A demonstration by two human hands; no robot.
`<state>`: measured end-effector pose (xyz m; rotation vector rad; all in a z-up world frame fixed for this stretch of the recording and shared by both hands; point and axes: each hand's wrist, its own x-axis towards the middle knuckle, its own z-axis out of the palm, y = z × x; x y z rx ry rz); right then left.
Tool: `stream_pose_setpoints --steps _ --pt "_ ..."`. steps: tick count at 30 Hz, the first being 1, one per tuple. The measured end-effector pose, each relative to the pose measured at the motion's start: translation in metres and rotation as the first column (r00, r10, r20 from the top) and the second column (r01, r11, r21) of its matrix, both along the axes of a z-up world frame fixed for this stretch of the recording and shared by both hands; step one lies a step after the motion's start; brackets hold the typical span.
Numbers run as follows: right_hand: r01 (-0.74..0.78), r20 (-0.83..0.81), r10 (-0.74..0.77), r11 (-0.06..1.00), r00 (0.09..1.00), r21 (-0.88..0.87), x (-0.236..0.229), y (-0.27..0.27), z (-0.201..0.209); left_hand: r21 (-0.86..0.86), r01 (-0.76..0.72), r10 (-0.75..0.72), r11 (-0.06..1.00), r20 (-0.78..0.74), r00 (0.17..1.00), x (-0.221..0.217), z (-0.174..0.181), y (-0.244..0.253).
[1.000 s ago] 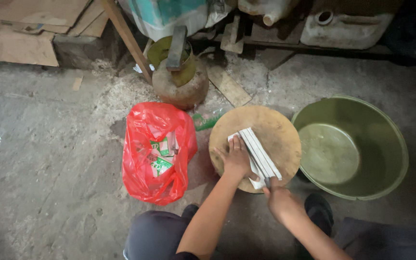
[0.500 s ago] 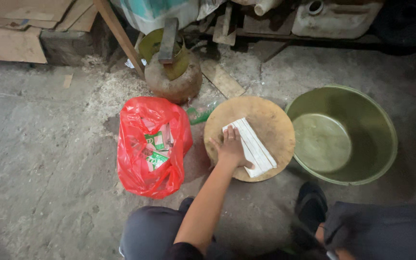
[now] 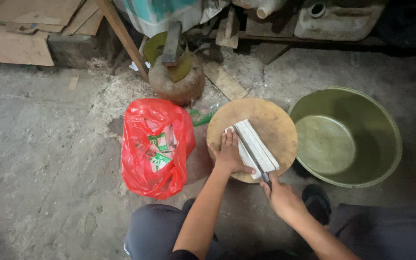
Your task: The person sharpens a knife on a whetstone, then unpacks two blocks of tofu from a red plastic bag. They slice each block into strips and then into small cubes on a round wooden cutting board, transferring the cubes into a green basin.
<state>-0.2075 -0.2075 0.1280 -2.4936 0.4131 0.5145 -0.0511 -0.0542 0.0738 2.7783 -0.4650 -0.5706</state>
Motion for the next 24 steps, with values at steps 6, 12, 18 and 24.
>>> stream_pose_setpoints --steps 6,12,18,24 --pt "-0.05 -0.074 0.044 0.996 0.996 -0.07 0.014 0.004 -0.013 0.062 -0.019 0.021 0.998 -0.045 0.999 -0.002 0.011 -0.005" --pt "-0.08 0.001 0.081 0.992 0.997 -0.093 0.014 -0.009 -0.038 -0.046 -0.055 0.053 0.997 -0.046 0.998 -0.009 0.024 -0.004" --pt "-0.174 -0.098 0.152 0.939 0.984 -0.298 -0.145 -0.093 -0.114 -0.032 -0.06 0.057 0.998 -0.079 0.995 -0.011 0.023 0.0" --pt "0.001 0.259 -0.011 0.999 0.966 0.04 -0.151 -0.119 -0.084 -0.088 -0.003 0.009 0.996 0.072 0.997 -0.011 0.01 0.009"
